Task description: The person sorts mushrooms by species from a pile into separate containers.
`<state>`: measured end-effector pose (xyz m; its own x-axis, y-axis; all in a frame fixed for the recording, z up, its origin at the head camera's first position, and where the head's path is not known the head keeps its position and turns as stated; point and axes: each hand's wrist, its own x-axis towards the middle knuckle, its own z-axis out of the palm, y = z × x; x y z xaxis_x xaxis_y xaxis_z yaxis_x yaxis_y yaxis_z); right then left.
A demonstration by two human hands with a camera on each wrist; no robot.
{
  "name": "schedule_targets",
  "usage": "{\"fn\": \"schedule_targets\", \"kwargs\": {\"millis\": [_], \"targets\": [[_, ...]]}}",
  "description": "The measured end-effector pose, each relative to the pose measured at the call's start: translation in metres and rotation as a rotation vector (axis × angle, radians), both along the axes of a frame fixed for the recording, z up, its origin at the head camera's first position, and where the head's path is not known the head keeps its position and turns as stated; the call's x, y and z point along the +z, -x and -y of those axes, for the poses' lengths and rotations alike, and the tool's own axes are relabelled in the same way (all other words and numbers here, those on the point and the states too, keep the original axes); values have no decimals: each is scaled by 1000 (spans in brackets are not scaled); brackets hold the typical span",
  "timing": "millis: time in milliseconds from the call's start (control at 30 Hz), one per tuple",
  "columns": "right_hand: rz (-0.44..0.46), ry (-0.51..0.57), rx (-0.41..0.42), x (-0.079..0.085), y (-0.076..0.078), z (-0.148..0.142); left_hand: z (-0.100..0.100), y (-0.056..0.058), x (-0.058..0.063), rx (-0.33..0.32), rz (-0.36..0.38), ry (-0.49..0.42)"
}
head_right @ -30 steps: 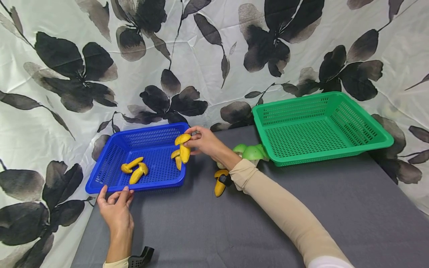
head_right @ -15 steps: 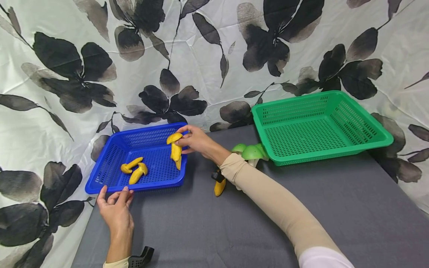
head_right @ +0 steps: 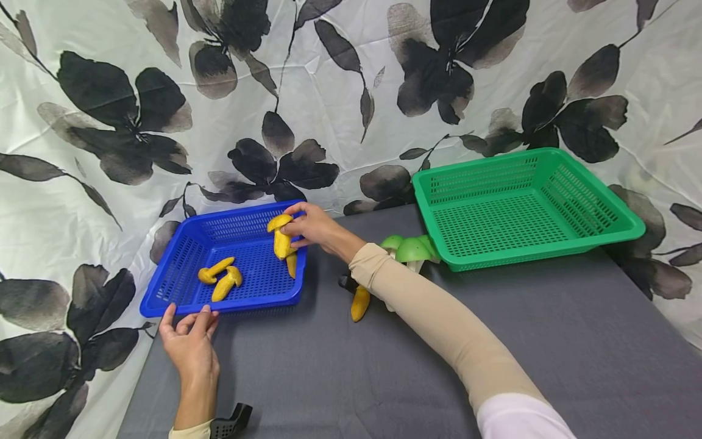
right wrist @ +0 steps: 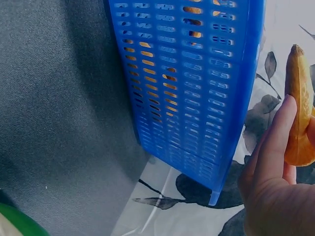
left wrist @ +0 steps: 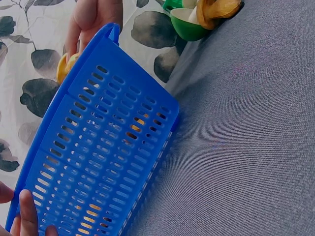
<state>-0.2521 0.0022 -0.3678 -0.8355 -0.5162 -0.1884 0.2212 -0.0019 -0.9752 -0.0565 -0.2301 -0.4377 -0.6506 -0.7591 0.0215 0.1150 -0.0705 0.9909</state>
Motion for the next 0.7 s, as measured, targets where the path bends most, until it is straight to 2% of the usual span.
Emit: {"fn": "schedule_targets", "kwargs": {"millis": [267, 400, 567, 700], "targets": [[6, -1, -26, -3, 6, 12, -1, -1, 0, 0, -2, -2], [12, 0, -34, -1, 7, 16, 0, -1, 0, -1, -2, -6], [40, 52, -47, 3, 5, 16, 1, 0, -1, -1, -5, -5], [20, 41, -42, 3, 4, 12, 1, 0, -1, 1, -4, -3]]}}
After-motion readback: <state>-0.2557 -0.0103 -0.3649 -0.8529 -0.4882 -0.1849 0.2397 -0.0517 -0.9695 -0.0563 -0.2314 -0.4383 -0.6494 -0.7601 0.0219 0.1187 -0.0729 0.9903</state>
